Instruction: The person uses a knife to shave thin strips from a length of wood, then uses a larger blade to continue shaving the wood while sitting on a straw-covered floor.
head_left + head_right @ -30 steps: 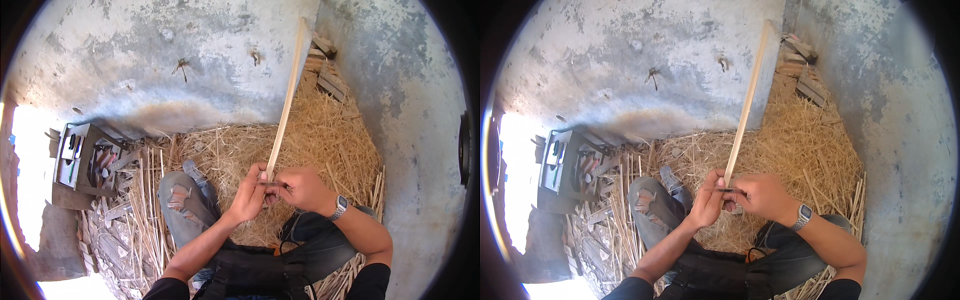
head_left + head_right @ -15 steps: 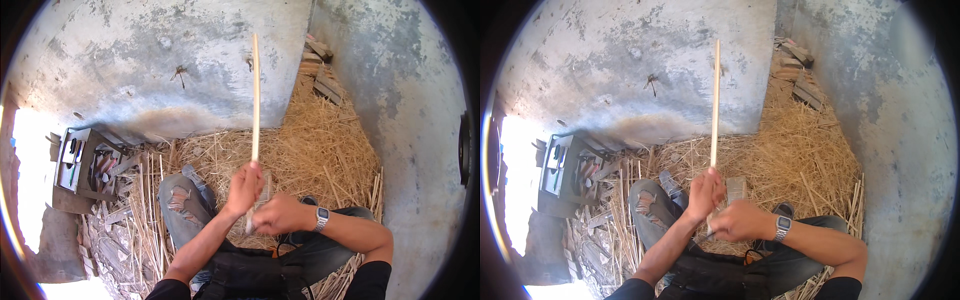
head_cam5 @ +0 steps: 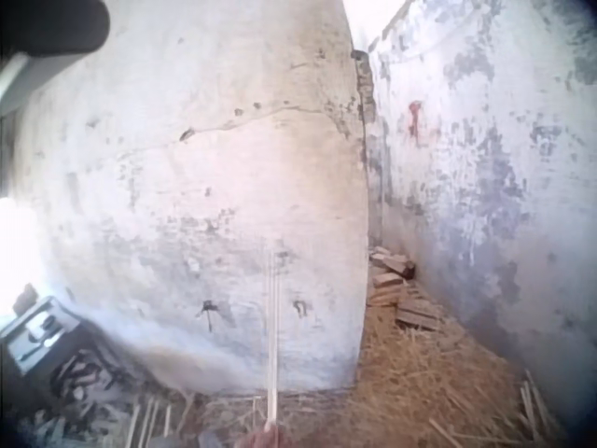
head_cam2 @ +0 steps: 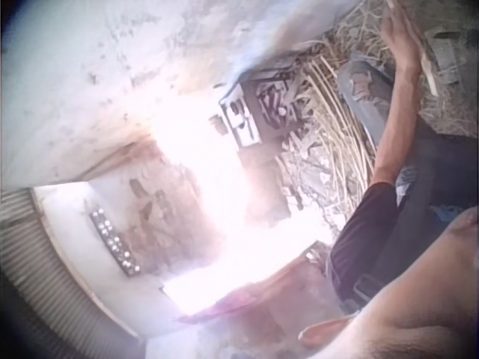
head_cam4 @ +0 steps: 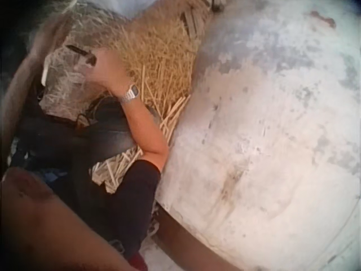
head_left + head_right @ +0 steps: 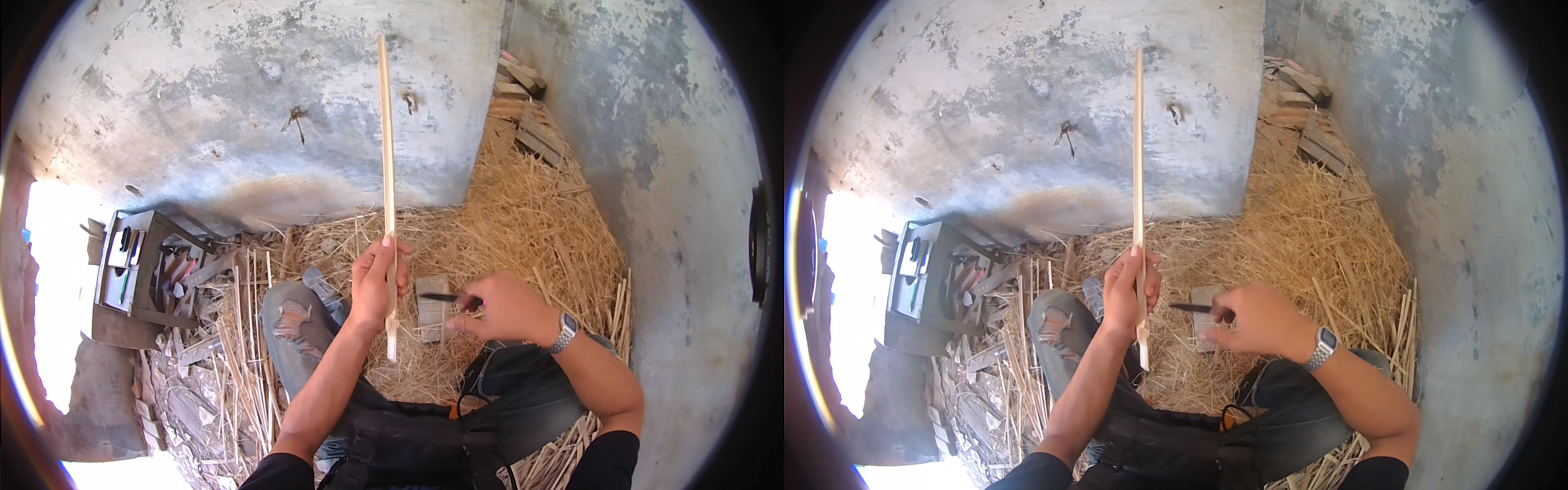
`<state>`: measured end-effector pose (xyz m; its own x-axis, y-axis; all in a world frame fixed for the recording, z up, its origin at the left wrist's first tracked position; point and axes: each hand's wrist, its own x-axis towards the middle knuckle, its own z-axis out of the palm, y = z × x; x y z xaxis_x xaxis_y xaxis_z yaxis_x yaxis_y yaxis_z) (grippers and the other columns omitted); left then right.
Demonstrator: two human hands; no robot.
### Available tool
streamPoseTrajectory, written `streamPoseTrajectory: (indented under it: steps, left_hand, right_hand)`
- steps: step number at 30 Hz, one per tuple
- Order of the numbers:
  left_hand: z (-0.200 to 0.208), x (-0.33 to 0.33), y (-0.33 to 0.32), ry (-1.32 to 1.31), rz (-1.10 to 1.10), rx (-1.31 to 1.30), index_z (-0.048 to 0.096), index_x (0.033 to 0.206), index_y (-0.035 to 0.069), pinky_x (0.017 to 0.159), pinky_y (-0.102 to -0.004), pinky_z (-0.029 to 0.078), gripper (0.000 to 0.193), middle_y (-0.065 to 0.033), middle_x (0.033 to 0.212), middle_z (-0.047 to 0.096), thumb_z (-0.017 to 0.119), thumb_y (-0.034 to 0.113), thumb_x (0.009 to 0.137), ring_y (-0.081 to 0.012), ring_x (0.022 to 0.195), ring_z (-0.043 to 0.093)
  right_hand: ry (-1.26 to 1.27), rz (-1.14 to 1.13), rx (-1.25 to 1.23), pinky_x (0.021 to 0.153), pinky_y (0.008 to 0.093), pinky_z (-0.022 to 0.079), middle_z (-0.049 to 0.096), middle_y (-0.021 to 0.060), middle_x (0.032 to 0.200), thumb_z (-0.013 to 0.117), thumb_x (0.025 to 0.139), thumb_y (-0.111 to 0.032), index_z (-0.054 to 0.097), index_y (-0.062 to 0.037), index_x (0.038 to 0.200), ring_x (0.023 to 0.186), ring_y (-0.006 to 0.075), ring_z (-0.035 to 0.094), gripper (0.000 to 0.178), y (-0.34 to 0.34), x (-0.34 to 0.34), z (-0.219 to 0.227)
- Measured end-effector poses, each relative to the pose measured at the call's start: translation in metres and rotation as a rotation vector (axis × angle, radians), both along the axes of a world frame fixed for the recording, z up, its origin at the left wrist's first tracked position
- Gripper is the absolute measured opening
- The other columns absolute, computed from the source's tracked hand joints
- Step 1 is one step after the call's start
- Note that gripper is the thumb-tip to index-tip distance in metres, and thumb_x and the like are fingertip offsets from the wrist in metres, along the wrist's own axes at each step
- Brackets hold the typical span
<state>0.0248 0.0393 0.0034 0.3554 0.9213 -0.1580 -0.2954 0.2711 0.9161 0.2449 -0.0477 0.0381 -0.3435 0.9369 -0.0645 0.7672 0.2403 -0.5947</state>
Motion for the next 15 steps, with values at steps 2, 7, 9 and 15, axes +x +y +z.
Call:
streamPoseTrajectory:
  steps: [2,7,9,15]
  left_hand:
    - [0.007,0.008,-0.002,-0.014,-0.008,-0.073,0.059,0.111,0.002,0.047,-0.0235,0.036,0.038,-0.001,0.063,0.049,0.04,0.034,0.111,-0.0094,0.052,0.044]
    - [-0.01,0.021,-0.017,-0.052,-0.09,0.018,0.073,0.11,0.0,0.062,-0.0239,0.045,0.032,-0.0014,0.081,0.061,0.052,0.024,0.108,-0.0082,0.067,0.055]
    - [-0.017,0.02,-0.017,-0.015,-0.132,0.184,0.073,0.11,-0.003,0.07,-0.0262,0.047,0.032,-0.0039,0.093,0.064,0.052,0.021,0.107,-0.0105,0.079,0.06]
    - [0.002,0.004,-0.031,0.234,-0.364,0.253,0.063,0.124,-0.001,0.07,-0.0277,0.048,0.031,-0.0053,0.09,0.068,0.048,0.023,0.109,-0.0098,0.077,0.06]
  right_hand:
    - [0.301,-0.127,-0.073,0.059,0.0316,0.05,0.068,0.0051,0.068,0.08,0.086,-0.037,0.073,-0.0034,0.093,0.061,0.0154,0.063,0.035,0.0,-0.008,0.01]
    - [0.57,-0.33,-0.146,0.053,0.0259,0.039,0.059,-0.002,0.062,0.078,0.091,-0.027,0.072,-0.001,0.082,0.057,0.0051,0.049,0.028,0.001,-0.036,0.018]
    - [0.646,-0.296,-0.226,0.052,0.0253,0.037,0.057,-0.0028,0.059,0.077,0.092,-0.027,0.073,-0.0007,0.08,0.057,0.0048,0.047,0.029,0.003,-0.039,0.006]
    - [0.691,-0.584,0.191,0.047,0.0292,0.037,0.059,0.0012,0.057,0.079,0.091,-0.024,0.069,-0.0004,0.069,0.05,0.0074,0.049,0.034,0.017,-0.023,0.0]
